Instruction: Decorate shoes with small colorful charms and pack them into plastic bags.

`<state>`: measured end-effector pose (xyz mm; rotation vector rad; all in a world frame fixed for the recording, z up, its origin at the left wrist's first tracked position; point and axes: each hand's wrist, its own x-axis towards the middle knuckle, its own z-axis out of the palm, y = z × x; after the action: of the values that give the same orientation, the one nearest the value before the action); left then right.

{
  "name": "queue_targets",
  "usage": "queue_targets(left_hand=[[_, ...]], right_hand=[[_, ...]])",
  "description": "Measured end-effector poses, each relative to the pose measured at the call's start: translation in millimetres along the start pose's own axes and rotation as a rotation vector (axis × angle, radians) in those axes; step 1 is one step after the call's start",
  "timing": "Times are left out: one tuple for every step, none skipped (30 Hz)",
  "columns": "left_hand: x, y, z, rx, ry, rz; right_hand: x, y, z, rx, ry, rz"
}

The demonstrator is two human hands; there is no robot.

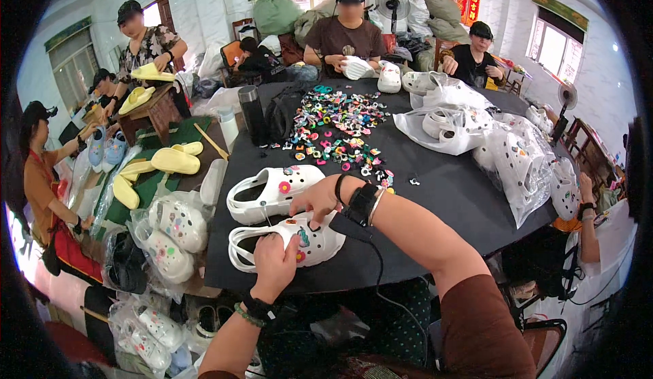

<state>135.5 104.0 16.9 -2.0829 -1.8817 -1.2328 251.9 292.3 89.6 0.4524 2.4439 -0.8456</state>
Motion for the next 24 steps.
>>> queue_targets(left_hand=[[-1.2,-1.5,0.0,-0.017,-0.021,-0.021],[-2.6,-2.1,-0.3,-0.035,-0.041,-0.040],[-4.3,-0.5,-1.6,-0.032,-0.034,-0.033],[-6.3,0.3,-3.6,-0.016,-0.007,-0.006],[-5.2,1.9,-2.7,-0.005,0.023,0.030],[-6.9,0.8,-1.4,-0.030,0.028,0.033],[-7.3,2.3,-0.4,-0.029,0.042,0.052],[-9.8,2.3,-0.9,-0.013,0.034,0.050],[-10.8,1.9,-0.5,0.004,0.024,0.046],[-13.0,3.6,2.0,-0.023,0.068,0.052],[-11.3,4.6,2.6,-0.031,0.065,0.057],[-8.2,4.4,1.7,-0.026,0.022,0.054],[-8.1,2.4,-0.3,-0.015,-0.019,0.044],[-9.2,-4.0,1.5,-0.030,-0.053,0.036],[-11.5,-6.5,1.0,-0.032,-0.058,0.033],[-10.4,-8.3,0.8,-0.028,-0.048,0.042],[-9.5,-9.1,1.3,-0.023,-0.038,0.051],[-11.3,-9.9,3.3,-0.035,-0.033,0.054],[-12.8,-8.2,3.7,-0.037,-0.038,0.055],[-12.8,-5.9,3.1,-0.019,-0.019,0.081],[-13.4,-3.9,2.5,0.000,0.000,0.108],[-13.5,-5.7,3.8,0.012,0.044,0.132],[-17.1,-8.1,5.0,0.015,0.047,0.129],[-24.1,-10.9,6.1,0.024,0.026,0.108]], right_hand=[[1.2,-0.4,-0.6,-0.005,0.005,-0.001],[2.5,-1.7,0.3,-0.061,0.015,-0.018],[3.3,-3.4,1.6,-0.118,0.026,-0.034],[2.1,-10.9,1.7,-0.142,0.017,-0.035],[4.4,-10.4,3.1,-0.165,0.018,-0.040],[8.8,-5.9,5.7,-0.168,0.036,-0.071],[12.6,0.7,9.7,-0.168,0.054,-0.097],[13.2,-3.9,12.4,-0.122,0.059,-0.081],[12.0,-6.1,12.5,-0.108,0.060,-0.024],[13.8,-5.5,16.8,-0.144,0.082,-0.035],[16.5,-4.2,19.1,-0.178,0.102,-0.047],[18.8,-0.8,17.0,-0.180,0.090,-0.034],[19.2,-3.7,12.8,-0.184,0.072,-0.029],[18.9,-6.5,13.2,-0.180,0.080,0.000],[19.4,-10.2,14.4,-0.188,0.097,0.007],[20.2,-11.0,13.7,-0.197,0.122,0.007],[20.1,-11.7,13.9,-0.207,0.147,0.007],[19.3,-13.1,17.8,-0.238,0.194,0.001],[18.8,-13.2,20.6,-0.233,0.193,0.002],[17.8,-13.3,21.6,-0.234,0.193,0.023],[15.5,-13.2,21.9,-0.235,0.194,0.044],[5.4,-20.8,14.7,-0.181,0.159,0.080],[7.1,-19.8,16.7,-0.185,0.158,0.076],[9.5,-19.1,20.3,-0.215,0.167,0.058]])
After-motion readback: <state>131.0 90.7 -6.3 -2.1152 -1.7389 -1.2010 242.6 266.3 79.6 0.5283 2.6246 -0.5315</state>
